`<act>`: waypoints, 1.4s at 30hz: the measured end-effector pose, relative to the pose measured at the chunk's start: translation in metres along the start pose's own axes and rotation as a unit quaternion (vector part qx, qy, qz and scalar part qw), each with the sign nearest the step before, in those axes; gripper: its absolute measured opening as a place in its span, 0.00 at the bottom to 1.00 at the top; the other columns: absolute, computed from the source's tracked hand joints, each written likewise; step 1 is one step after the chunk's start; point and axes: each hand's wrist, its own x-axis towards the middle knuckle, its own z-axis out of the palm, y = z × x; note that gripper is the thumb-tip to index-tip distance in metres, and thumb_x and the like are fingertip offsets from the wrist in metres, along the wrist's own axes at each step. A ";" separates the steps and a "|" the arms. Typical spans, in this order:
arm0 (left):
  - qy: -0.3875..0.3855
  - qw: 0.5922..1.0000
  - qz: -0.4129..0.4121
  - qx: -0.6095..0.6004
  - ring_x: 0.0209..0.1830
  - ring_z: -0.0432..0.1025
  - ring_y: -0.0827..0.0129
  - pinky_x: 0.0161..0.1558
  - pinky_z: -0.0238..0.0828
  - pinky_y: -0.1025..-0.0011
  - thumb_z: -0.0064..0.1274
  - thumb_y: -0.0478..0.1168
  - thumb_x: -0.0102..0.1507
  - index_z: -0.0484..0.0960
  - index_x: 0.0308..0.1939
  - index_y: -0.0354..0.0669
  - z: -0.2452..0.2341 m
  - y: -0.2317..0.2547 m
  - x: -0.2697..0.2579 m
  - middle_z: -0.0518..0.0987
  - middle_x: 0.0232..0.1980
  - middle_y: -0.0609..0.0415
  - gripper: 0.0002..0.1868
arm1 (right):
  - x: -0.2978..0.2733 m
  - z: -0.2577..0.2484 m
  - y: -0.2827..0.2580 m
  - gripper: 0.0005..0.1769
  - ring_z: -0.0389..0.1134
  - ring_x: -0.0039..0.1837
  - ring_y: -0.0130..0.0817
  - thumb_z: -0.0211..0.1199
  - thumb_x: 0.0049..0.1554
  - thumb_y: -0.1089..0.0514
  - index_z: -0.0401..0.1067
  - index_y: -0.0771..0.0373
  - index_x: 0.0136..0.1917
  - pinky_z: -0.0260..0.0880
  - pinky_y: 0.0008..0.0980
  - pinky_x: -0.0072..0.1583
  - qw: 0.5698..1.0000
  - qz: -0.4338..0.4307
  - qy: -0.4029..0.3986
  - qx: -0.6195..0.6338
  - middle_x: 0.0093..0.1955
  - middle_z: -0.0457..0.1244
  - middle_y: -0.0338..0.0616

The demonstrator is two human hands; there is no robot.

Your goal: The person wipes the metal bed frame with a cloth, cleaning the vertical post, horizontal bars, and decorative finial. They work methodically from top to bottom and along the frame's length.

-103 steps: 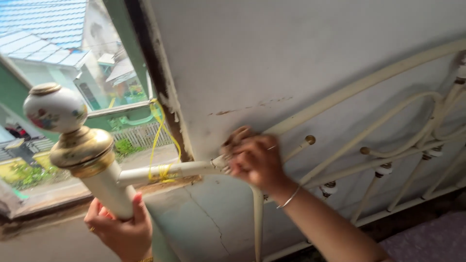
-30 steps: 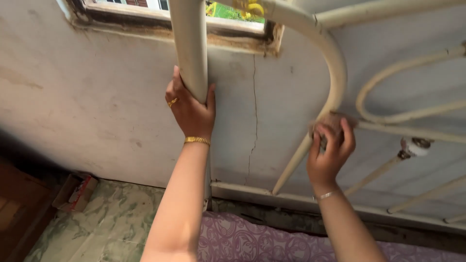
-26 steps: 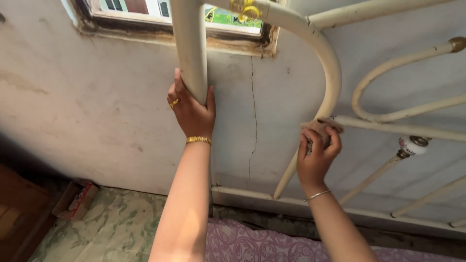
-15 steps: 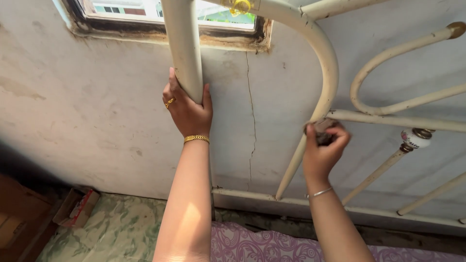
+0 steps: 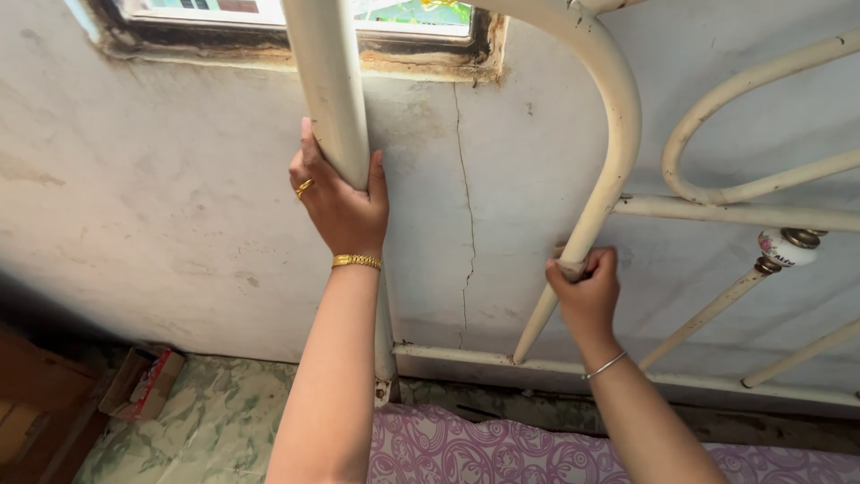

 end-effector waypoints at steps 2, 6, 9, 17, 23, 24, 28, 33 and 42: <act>-0.010 1.000 -0.010 0.004 0.59 0.68 0.49 0.63 0.65 0.54 0.59 0.61 0.67 0.59 0.77 0.42 -0.001 0.001 0.000 0.67 0.58 0.47 0.44 | 0.015 -0.005 -0.017 0.32 0.64 0.42 0.54 0.80 0.51 0.55 0.53 0.59 0.47 0.62 0.47 0.44 0.992 -0.104 0.070 -0.014 0.39 0.58 0.56; -0.004 1.000 -0.003 0.003 0.58 0.69 0.50 0.63 0.65 0.54 0.58 0.61 0.67 0.60 0.77 0.42 0.001 -0.003 -0.002 0.67 0.58 0.47 0.43 | 0.017 -0.002 -0.079 0.31 0.64 0.42 0.43 0.81 0.57 0.57 0.53 0.59 0.47 0.64 0.42 0.47 0.985 -0.137 0.098 0.034 0.38 0.60 0.51; -0.003 1.000 -0.003 0.006 0.59 0.69 0.51 0.64 0.65 0.55 0.59 0.61 0.67 0.60 0.77 0.42 0.003 -0.004 -0.001 0.68 0.59 0.46 0.44 | 0.016 0.009 -0.010 0.33 0.65 0.43 0.49 0.82 0.54 0.54 0.53 0.60 0.49 0.63 0.45 0.47 0.985 -0.137 0.108 0.014 0.39 0.60 0.57; -0.052 0.997 -0.054 0.000 0.65 0.69 0.53 0.63 0.75 0.53 0.55 0.60 0.71 0.52 0.79 0.51 -0.008 0.009 0.000 0.67 0.66 0.49 0.41 | -0.083 0.033 0.061 0.11 0.72 0.61 0.36 0.68 0.56 0.64 0.69 0.57 0.50 0.72 0.40 0.62 0.986 0.101 -0.111 0.067 0.53 0.71 0.40; -0.056 0.997 -0.048 0.001 0.66 0.68 0.52 0.65 0.74 0.53 0.54 0.61 0.72 0.51 0.79 0.51 -0.011 0.010 -0.001 0.68 0.67 0.47 0.40 | -0.056 0.019 0.010 0.28 0.71 0.55 0.29 0.77 0.49 0.62 0.54 0.53 0.44 0.70 0.35 0.53 0.981 0.141 -0.039 0.126 0.50 0.70 0.39; -0.057 0.997 -0.048 0.001 0.66 0.68 0.52 0.65 0.74 0.53 0.54 0.61 0.72 0.51 0.79 0.51 -0.010 0.010 0.002 0.68 0.67 0.47 0.40 | -0.037 0.015 0.003 0.28 0.71 0.55 0.29 0.77 0.49 0.62 0.54 0.53 0.44 0.70 0.35 0.53 0.981 0.141 -0.040 0.126 0.50 0.70 0.39; -0.061 0.997 -0.050 0.002 0.66 0.68 0.51 0.67 0.72 0.54 0.55 0.61 0.73 0.50 0.80 0.54 -0.012 0.009 -0.004 0.69 0.67 0.47 0.41 | -0.012 0.006 -0.039 0.34 0.62 0.49 0.33 0.77 0.49 0.65 0.48 0.54 0.45 0.65 0.32 0.50 0.992 -0.018 0.059 0.109 0.48 0.59 0.47; -0.067 0.996 -0.052 0.007 0.67 0.69 0.54 0.66 0.74 0.56 0.54 0.62 0.74 0.48 0.80 0.57 -0.011 0.008 -0.003 0.69 0.68 0.48 0.41 | -0.032 0.033 0.023 0.40 0.72 0.52 0.35 0.79 0.47 0.67 0.50 0.54 0.58 0.75 0.33 0.51 0.986 0.000 0.033 0.163 0.52 0.67 0.52; -0.067 0.996 -0.052 0.022 0.70 0.68 0.57 0.67 0.77 0.60 0.52 0.65 0.76 0.46 0.81 0.62 -0.013 0.006 -0.006 0.70 0.74 0.55 0.40 | -0.119 0.058 0.158 0.08 0.74 0.54 0.37 0.76 0.51 0.59 0.77 0.58 0.40 0.81 0.40 0.60 0.961 0.198 -0.188 0.045 0.45 0.72 0.41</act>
